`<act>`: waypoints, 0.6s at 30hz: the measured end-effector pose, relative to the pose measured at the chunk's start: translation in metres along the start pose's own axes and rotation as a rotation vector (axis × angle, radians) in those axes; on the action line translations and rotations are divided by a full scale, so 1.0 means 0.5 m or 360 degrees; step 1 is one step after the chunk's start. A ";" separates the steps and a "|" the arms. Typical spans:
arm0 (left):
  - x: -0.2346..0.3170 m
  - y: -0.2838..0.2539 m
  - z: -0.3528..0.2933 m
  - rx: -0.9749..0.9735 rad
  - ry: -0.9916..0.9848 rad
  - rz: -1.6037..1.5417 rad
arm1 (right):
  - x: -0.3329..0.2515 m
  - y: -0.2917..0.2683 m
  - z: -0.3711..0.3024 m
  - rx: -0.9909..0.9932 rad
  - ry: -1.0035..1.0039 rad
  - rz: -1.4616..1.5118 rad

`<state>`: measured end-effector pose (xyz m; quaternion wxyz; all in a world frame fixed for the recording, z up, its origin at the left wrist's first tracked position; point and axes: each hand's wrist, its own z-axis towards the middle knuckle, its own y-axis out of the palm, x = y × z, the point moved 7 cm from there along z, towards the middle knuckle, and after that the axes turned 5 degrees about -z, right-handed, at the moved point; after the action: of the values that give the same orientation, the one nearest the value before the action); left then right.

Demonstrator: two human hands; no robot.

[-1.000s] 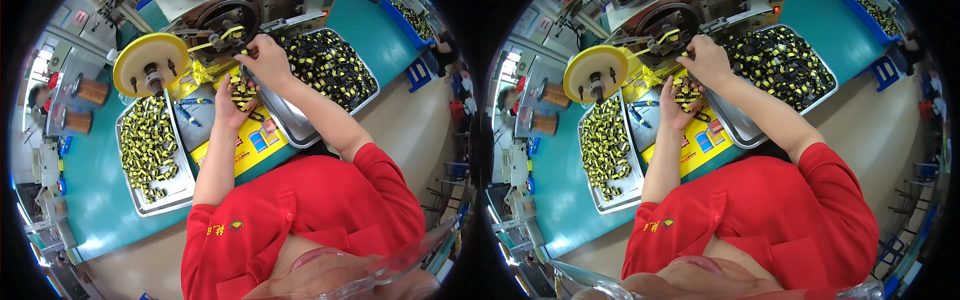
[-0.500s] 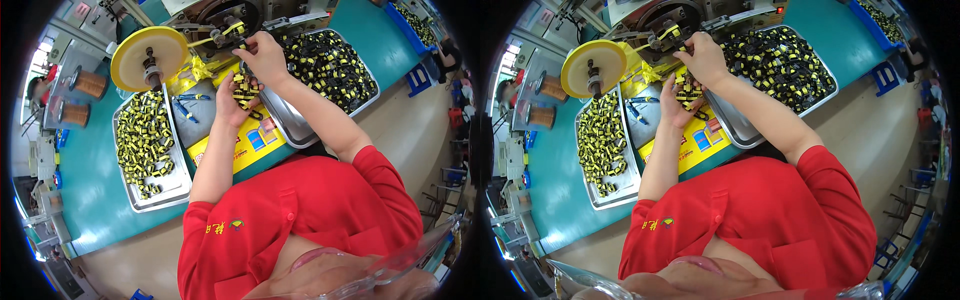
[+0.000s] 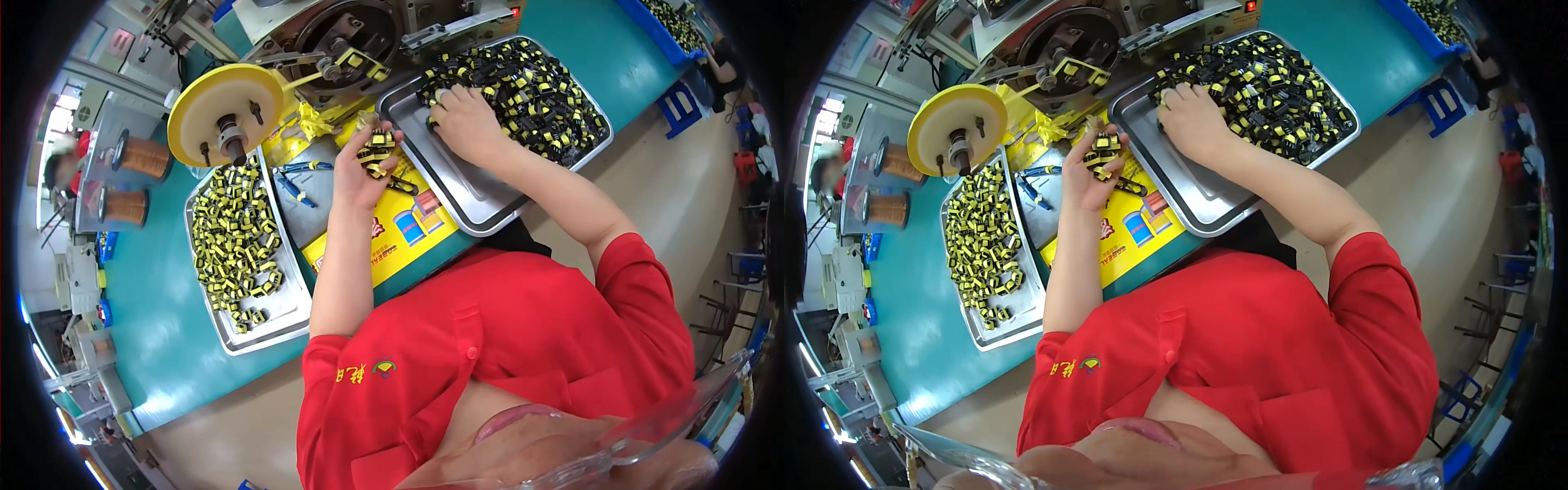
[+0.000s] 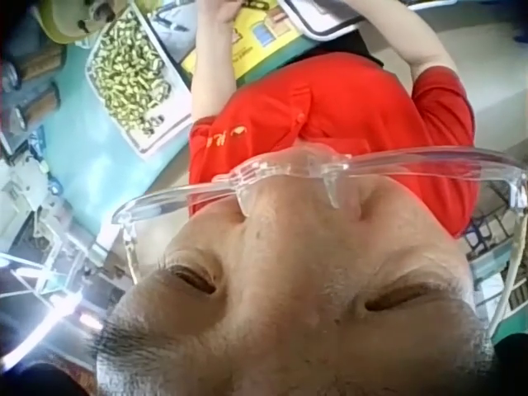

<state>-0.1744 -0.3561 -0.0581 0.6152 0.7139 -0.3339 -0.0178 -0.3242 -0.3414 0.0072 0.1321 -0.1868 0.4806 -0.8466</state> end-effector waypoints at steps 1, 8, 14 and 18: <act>0.000 0.000 0.001 0.0001 -0.0009 0.0013 | -0.001 -0.010 -0.010 0.0003 0.0015 0.0004; 0.002 0.099 0.035 -0.0151 -0.0104 -0.0097 | -0.014 -0.050 -0.120 -0.0444 -0.0058 0.0541; -0.009 0.134 0.066 -0.0352 -0.0147 -0.0335 | -0.064 -0.040 -0.112 -0.0426 0.0191 0.0701; -0.023 0.096 0.007 -0.0187 -0.0190 -0.0149 | -0.039 -0.037 -0.113 -0.0745 0.0063 0.0808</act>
<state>-0.2068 -0.3542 -0.0208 0.6337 0.6890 -0.3345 -0.1087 -0.3326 -0.2810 -0.0072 0.2826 -0.0700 0.6954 -0.6570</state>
